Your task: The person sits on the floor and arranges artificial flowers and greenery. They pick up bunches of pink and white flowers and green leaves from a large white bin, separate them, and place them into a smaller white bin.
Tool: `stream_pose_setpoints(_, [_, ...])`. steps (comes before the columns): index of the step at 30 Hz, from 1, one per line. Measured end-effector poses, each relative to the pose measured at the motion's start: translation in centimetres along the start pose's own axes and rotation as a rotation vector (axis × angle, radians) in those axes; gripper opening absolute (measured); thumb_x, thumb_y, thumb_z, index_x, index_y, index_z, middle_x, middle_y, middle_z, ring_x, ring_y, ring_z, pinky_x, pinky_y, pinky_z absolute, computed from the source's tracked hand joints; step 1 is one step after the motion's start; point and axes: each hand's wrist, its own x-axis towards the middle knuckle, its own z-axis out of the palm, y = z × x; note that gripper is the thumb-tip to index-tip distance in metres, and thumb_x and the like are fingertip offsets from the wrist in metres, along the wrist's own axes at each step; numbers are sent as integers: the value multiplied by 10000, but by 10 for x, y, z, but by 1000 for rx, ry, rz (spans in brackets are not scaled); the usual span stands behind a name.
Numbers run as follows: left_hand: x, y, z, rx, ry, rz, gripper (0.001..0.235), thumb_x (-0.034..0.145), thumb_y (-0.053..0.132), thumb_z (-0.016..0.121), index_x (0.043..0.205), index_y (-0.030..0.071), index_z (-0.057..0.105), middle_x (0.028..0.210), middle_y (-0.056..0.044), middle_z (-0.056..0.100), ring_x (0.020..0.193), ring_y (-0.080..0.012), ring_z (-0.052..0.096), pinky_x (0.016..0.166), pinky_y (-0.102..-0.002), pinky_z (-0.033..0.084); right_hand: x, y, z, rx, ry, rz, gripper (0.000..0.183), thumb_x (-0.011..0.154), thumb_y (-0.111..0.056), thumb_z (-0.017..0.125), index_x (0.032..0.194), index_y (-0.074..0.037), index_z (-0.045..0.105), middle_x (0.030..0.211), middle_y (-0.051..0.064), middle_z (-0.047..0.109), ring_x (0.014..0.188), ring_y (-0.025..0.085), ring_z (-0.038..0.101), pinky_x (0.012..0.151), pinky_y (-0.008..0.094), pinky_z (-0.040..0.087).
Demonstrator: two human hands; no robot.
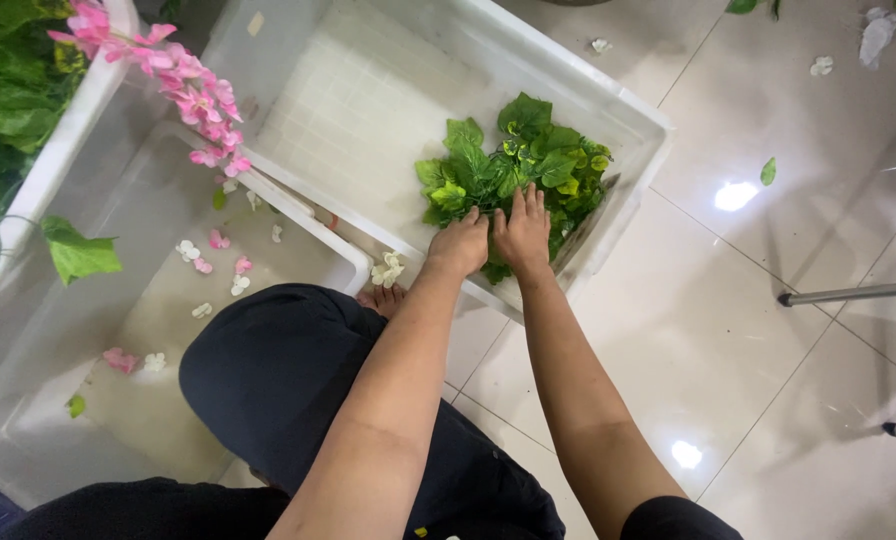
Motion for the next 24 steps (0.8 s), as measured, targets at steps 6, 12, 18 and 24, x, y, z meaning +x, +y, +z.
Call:
stream_pose_setpoints(6, [-21,4,-20,-56,154,-31,489,1051,196,367,1519,60,410,1548,-181,438,1325,-368,563,1043,-559,539,-13,-15,-17,39,108,-23,647,1076,-451,405,1616,-104,323,1708,129,196,1587,299,164,1281,542,203])
stream_pose_setpoints(12, [-84,3,-58,-69,457,-86,438,1077,261,307,1418,73,508,1380,-157,556,1282,-354,574,1039,-521,493,-56,-75,-45,49,176,-124,632,1072,-485,407,1601,-143,361,1696,97,257,1585,248,197,1271,543,214])
stream_pose_setpoints(18, [-162,7,-100,15,864,-76,354,1016,270,442,1259,61,595,1229,-172,602,1175,-397,618,973,-571,501,-106,-144,-74,99,281,-274,631,1061,-493,420,1595,-159,383,1684,99,296,1572,254,246,1239,577,241])
stream_pose_setpoints(24, [-272,-24,-152,177,1525,22,250,927,288,618,1104,119,665,1036,-94,623,900,-351,690,743,-505,546,-175,-248,-102,131,496,-651,504,1078,-355,532,1499,-79,505,1566,185,455,1469,352,428,1149,603,362])
